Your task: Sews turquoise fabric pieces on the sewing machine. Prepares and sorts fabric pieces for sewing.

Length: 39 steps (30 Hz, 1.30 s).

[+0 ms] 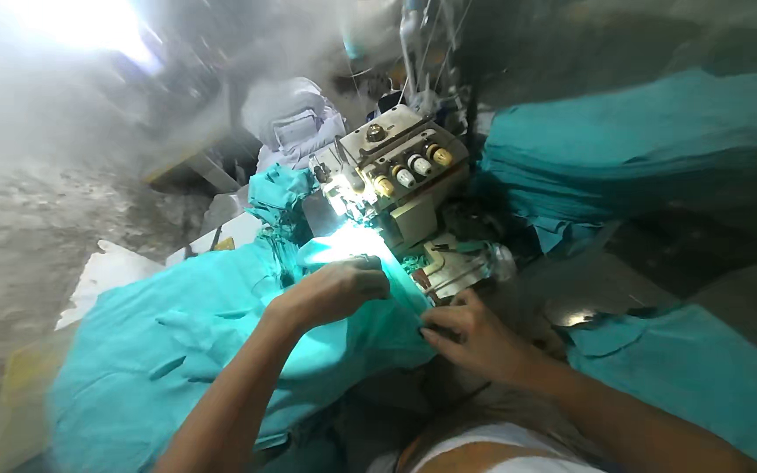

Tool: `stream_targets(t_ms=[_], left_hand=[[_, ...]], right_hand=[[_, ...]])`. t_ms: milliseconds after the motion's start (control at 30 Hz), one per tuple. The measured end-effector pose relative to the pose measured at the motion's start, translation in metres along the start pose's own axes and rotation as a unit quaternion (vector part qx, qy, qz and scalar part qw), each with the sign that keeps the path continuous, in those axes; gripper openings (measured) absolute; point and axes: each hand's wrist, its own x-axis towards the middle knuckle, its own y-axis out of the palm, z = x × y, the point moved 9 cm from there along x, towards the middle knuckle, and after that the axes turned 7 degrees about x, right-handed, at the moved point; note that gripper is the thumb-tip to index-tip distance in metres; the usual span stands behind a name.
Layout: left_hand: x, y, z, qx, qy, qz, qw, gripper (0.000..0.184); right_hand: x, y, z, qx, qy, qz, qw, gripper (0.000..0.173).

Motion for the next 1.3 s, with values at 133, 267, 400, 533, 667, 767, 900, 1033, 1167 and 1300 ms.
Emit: stream_targets(t_ms=[133, 267, 400, 533, 667, 767, 900, 1033, 1167, 1300], left_hand=[[0.006, 0.002, 0.001, -0.023, 0.009, 0.005, 1.000, 0.017], [0.010, 0.001, -0.001, -0.014, 0.002, 0.010, 1.000, 0.015], [0.010, 0.007, -0.007, 0.063, -0.008, 0.054, 0.997, 0.017], [-0.016, -0.017, 0.000, 0.056, -0.015, 0.045, 0.997, 0.022], [-0.043, -0.049, 0.038, 0.086, -0.072, -0.008, 0.994, 0.026], [-0.040, -0.023, 0.051, 0.139, -0.070, -0.031, 0.987, 0.021], [-0.036, 0.013, 0.066, 0.181, -0.132, 0.018, 0.975, 0.022], [-0.036, 0.012, 0.109, 0.170, -0.210, 0.073, 0.960, 0.026], [-0.033, -0.022, 0.136, 0.197, -0.241, 0.104, 0.945, 0.023], [-0.025, -0.092, 0.089, 0.092, -0.111, -0.025, 0.989, 0.027]], right_hand=[[0.004, -0.001, 0.007, 0.004, -0.014, 0.001, 1.000, 0.017], [0.005, -0.002, 0.012, -0.017, -0.026, -0.007, 1.000, 0.017], [0.005, -0.001, 0.022, -0.001, -0.037, 0.014, 0.999, 0.018], [0.009, 0.010, 0.019, 0.087, -0.050, 0.101, 0.990, 0.017], [0.024, 0.023, -0.023, 0.091, -0.044, 0.152, 0.983, 0.020], [0.013, 0.029, -0.040, 0.023, -0.073, 0.135, 0.988, 0.021], [-0.010, 0.027, -0.029, -0.029, -0.105, 0.084, 0.990, 0.026], [0.005, 0.032, -0.045, -0.009, -0.081, 0.057, 0.995, 0.028], [0.036, 0.034, -0.053, 0.011, -0.067, 0.020, 0.997, 0.026], [0.057, 0.036, -0.061, 0.088, -0.062, -0.011, 0.994, 0.029]])
